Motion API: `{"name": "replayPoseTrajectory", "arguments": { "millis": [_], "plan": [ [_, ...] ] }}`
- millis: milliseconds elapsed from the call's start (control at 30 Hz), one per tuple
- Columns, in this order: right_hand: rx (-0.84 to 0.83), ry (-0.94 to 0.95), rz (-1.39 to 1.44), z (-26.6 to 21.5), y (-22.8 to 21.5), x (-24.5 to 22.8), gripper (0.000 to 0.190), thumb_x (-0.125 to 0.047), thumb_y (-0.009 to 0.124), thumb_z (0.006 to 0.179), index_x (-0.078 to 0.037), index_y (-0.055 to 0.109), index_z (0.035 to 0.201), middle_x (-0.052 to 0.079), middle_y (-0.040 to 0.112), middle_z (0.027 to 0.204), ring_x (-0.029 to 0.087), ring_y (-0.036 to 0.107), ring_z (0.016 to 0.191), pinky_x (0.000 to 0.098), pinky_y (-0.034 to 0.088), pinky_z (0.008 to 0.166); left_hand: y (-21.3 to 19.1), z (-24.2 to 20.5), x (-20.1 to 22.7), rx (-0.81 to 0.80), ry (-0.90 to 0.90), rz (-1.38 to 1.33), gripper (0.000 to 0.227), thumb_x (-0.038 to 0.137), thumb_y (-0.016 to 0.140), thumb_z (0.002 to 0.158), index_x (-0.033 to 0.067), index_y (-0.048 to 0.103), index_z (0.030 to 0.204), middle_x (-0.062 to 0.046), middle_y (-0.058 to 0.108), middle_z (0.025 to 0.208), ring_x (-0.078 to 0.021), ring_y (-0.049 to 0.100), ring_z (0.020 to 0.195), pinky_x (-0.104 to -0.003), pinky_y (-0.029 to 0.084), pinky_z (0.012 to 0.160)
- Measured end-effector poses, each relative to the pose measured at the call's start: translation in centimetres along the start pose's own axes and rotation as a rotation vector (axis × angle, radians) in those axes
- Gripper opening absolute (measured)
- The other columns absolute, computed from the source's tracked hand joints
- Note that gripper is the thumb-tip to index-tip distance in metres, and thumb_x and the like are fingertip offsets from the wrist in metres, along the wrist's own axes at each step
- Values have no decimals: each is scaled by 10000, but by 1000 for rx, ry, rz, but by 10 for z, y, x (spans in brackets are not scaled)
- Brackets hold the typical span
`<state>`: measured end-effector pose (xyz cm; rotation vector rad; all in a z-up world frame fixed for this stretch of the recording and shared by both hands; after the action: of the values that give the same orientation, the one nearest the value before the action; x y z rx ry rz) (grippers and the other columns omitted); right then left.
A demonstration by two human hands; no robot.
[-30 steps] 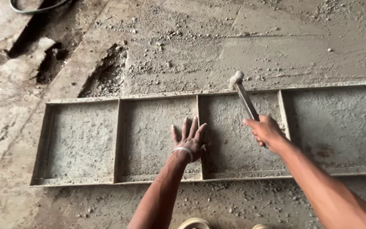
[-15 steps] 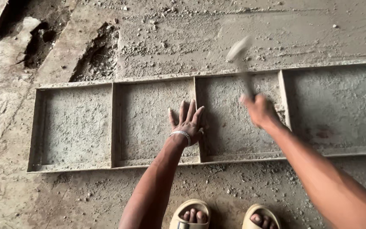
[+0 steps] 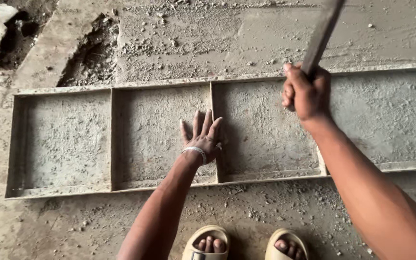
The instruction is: The person uses a hammer to repeatedly strike and break hardened concrete inside a segmented metal tray. The person holds the tray with one hand while striking the concrete with the other, creating debris that falls onto the floor.
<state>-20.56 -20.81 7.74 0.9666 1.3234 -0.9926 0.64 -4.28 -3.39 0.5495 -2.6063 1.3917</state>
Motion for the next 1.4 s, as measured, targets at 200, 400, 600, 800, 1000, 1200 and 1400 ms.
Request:
{"name": "replayPoseTrajectory", "arguments": {
  "millis": [200,400,600,800,1000,1200,1400],
  "plan": [
    [-111,415,-884,-18,-17,105,473,-434,591,1061,-18,614,837,0,542,527,150,547,425,334,422,369,-3,2,1,-61,-8,-16,866,500,547,960,368,8,1624,-24,-233,1697,-289,-261,1528,-697,-222,1134],
    [-166,555,-776,-30,-28,127,383,-396,728,924,-27,628,893,69,564,560,189,561,425,348,446,379,-2,0,1,35,26,-45,863,510,585,939,339,85,1621,-35,-132,1723,-333,-200,1565,-712,-183,1153],
    [-182,502,-881,-37,-14,114,391,-413,708,943,-36,607,964,98,606,628,247,627,537,430,521,497,6,5,-5,49,29,17,875,547,563,931,334,78,1627,-52,-123,1717,-336,-193,1552,-734,-185,1130],
    [-223,-30,-1432,-14,-33,60,383,-391,742,956,-43,606,1036,220,665,802,435,673,767,564,503,638,1,5,-8,58,104,-1,1003,694,583,874,304,59,1636,-83,-129,1705,-364,-215,1543,-733,-187,1118],
    [-175,58,-1567,-31,-108,2,366,-410,719,990,-69,620,1076,214,694,786,442,689,750,585,498,700,5,3,-11,40,85,8,1079,792,592,793,328,88,1627,-64,-189,1695,-353,-236,1536,-716,-215,1114],
    [77,531,-1044,-134,-191,13,337,-383,743,916,-76,640,1009,64,613,671,208,606,566,404,496,503,8,8,-12,20,82,41,1091,822,547,774,362,43,1625,-25,-218,1694,-301,-241,1539,-740,-189,1110],
    [210,180,-373,-157,-188,-50,378,-439,650,1020,-91,527,939,-6,537,675,79,482,473,265,405,389,7,-8,-7,-16,104,113,1034,837,447,841,356,-7,1636,-23,-208,1703,-294,-203,1553,-717,-160,1158]
  ]
}}
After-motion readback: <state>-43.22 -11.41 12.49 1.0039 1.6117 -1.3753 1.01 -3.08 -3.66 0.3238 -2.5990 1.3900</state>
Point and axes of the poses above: each hand's wrist, its own z-axis towards the middle knuckle, its own y-axis out of the palm, x = y × z, the point moved 5 cm from there along z, towards the middle knuckle
